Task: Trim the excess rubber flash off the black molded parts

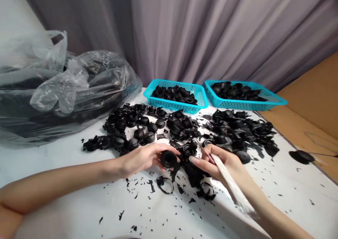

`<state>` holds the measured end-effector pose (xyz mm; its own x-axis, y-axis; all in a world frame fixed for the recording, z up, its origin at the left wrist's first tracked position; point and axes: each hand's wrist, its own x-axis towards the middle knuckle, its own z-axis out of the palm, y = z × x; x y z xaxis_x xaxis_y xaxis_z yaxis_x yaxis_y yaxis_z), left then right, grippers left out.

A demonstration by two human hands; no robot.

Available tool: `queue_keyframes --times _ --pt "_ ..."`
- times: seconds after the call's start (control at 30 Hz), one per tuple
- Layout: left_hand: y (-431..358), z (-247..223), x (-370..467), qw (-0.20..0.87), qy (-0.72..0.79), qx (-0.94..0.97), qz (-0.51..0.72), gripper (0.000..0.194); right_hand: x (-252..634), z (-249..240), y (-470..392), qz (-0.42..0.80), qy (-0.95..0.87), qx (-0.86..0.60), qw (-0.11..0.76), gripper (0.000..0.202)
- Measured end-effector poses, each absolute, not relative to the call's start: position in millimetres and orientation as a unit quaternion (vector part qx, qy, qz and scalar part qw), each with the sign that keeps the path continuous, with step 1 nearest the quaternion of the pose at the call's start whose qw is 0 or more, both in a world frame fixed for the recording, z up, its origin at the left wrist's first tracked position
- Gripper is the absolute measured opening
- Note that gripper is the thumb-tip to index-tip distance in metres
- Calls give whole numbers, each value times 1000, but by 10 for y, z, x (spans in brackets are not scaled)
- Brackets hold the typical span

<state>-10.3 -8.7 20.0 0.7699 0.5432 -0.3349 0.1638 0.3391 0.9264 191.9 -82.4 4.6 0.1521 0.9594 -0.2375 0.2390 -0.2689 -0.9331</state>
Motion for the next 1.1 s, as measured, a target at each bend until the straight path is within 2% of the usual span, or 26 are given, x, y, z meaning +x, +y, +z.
queue_keyframes --times 0.13,0.3,0.63,0.8,0.9,1.0,1.1 --pt "-186 274 -121 603 315 719 144 29 1856 94 -885 482 -490 -614 389 38" --pt "-302 202 -142 423 217 858 195 29 1799 133 -903 495 -506 -589 389 25" --pt "-308 139 -154 359 191 886 222 35 1818 107 -908 499 -515 -591 371 26" --pt "-271 195 -145 344 199 893 213 23 1817 121 -924 482 -527 -590 377 23" --pt "-254 225 -139 341 185 892 233 22 1813 142 -948 479 -522 -588 391 23" --pt "-259 265 -141 323 170 891 269 18 1830 149 -961 486 -505 -577 419 31" --pt "-266 302 -145 317 173 889 282 16 1867 135 -952 504 -502 -557 427 28"
